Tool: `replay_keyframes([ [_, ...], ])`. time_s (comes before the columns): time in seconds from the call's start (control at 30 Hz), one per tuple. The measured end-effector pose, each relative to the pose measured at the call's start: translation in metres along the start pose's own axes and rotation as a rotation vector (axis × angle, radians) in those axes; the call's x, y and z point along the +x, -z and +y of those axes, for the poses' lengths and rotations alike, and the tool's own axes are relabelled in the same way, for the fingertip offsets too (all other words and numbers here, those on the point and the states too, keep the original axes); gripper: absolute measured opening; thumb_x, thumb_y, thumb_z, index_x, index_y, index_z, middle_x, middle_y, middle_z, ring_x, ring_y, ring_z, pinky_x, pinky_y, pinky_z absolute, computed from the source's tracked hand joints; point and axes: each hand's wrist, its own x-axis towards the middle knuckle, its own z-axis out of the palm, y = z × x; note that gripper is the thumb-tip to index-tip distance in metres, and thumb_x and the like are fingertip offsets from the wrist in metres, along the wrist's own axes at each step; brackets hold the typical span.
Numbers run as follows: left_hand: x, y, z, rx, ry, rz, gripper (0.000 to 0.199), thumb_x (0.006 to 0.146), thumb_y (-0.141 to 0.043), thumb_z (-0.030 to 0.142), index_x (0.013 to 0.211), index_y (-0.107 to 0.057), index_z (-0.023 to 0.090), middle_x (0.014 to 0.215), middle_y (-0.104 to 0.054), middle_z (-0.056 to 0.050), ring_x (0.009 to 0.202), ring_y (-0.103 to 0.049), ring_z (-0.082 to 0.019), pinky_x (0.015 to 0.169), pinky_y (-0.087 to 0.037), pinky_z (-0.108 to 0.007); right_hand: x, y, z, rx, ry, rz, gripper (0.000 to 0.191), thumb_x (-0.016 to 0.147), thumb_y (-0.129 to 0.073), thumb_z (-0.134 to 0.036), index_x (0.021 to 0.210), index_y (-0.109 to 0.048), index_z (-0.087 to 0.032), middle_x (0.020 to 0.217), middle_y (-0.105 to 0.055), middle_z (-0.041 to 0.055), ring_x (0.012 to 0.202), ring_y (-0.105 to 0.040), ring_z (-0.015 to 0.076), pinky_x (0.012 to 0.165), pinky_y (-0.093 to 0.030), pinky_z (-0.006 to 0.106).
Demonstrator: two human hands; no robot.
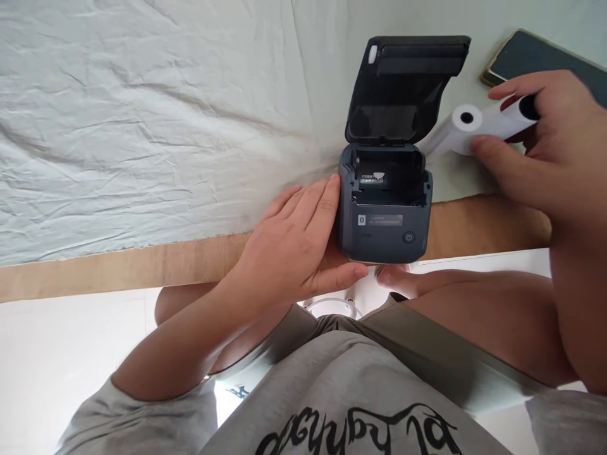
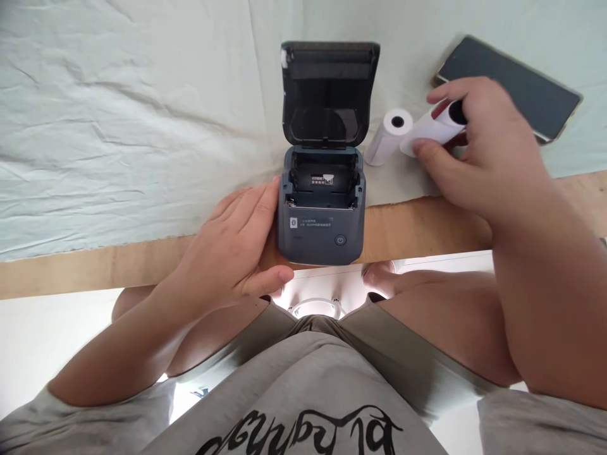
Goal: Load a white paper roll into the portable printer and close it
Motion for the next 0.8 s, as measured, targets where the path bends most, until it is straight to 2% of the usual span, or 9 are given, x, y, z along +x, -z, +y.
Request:
replay_keyframes([
  [0.07,0.000,0.000,0.001,-0.004,0.010,0.005,0.115,0.110,-0.018,0.092,0.174,-0.037,-0.001,0.170,-0.057,-0.033,0.161,-0.057,-0.043,0.136,-0.041,-0.057,0.001,0.000,0.000,-0.015,0.033,0.027,0.054,0.094,-0.083,-0.048,0.148,-0.076,-0.044,0.149,-0.067,0.0077,0.120,-0.076,0.0259,0.095,-0.065,0.053],
  [0.1,0.000,0.000,0.001,-0.006,0.015,0.008,0.115,0.110,-0.018,0.093,0.174,-0.037,-0.001,0.170,-0.058,-0.033,0.161,-0.057,-0.044,0.136,-0.041,-0.057,0.002,0.000,0.001,-0.001,0.057,0.042,0.054,0.094,-0.083,-0.049,0.148,-0.077,-0.044,0.150,-0.066,0.0082,0.122,-0.075,0.0264,0.094,-0.065,0.052],
  [0.27,0.001,-0.001,0.003,-0.002,0.035,0.009,0.115,0.109,-0.014,0.092,0.174,-0.038,0.000,0.167,-0.060,-0.033,0.159,-0.059,-0.043,0.135,-0.042,-0.057,0.000,-0.006,0.002,0.156,0.186,0.073,0.072,0.094,-0.080,-0.044,0.162,-0.059,-0.049,0.134,-0.075,0.0028,0.104,-0.074,0.0215,0.092,-0.061,0.050],
  [0.43,0.002,0.000,0.003,-0.003,0.037,-0.002,0.117,0.109,-0.015,0.093,0.172,-0.040,-0.001,0.167,-0.060,-0.033,0.159,-0.058,-0.044,0.134,-0.043,-0.057,0.003,-0.007,-0.004,-0.070,0.044,0.023,0.066,0.087,-0.086,-0.041,0.152,-0.072,-0.044,0.141,-0.076,0.0060,0.098,-0.075,0.0220,0.097,-0.062,0.054],
  [0.6,0.002,0.001,0.002,0.000,0.024,-0.011,0.114,0.111,-0.013,0.090,0.173,-0.038,-0.003,0.167,-0.060,-0.034,0.159,-0.058,-0.043,0.134,-0.042,-0.058,0.003,-0.009,-0.005,0.087,0.088,0.045,0.070,0.091,-0.083,-0.034,0.157,-0.063,-0.042,0.129,-0.081,0.0035,0.094,-0.075,0.0193,0.093,-0.064,0.048],
  [0.7,0.002,0.002,0.002,0.001,0.017,-0.020,0.116,0.110,-0.017,0.091,0.174,-0.036,-0.003,0.169,-0.058,-0.035,0.160,-0.057,-0.045,0.134,-0.043,-0.061,0.002,-0.009,-0.008,0.037,0.067,0.016,0.060,0.089,-0.081,-0.031,0.146,-0.069,-0.041,0.126,-0.082,0.0019,0.087,-0.072,0.0177,0.088,-0.064,0.046],
  [0.8,0.002,0.003,0.003,0.009,0.030,-0.033,0.116,0.110,-0.015,0.092,0.173,-0.038,-0.003,0.169,-0.058,-0.035,0.160,-0.057,-0.045,0.134,-0.042,-0.060,0.002,-0.009,-0.015,0.020,0.028,0.059,0.057,0.081,-0.079,-0.023,0.135,-0.074,-0.040,0.118,-0.082,0.0002,0.080,-0.067,0.0171,0.081,-0.062,0.044],
])
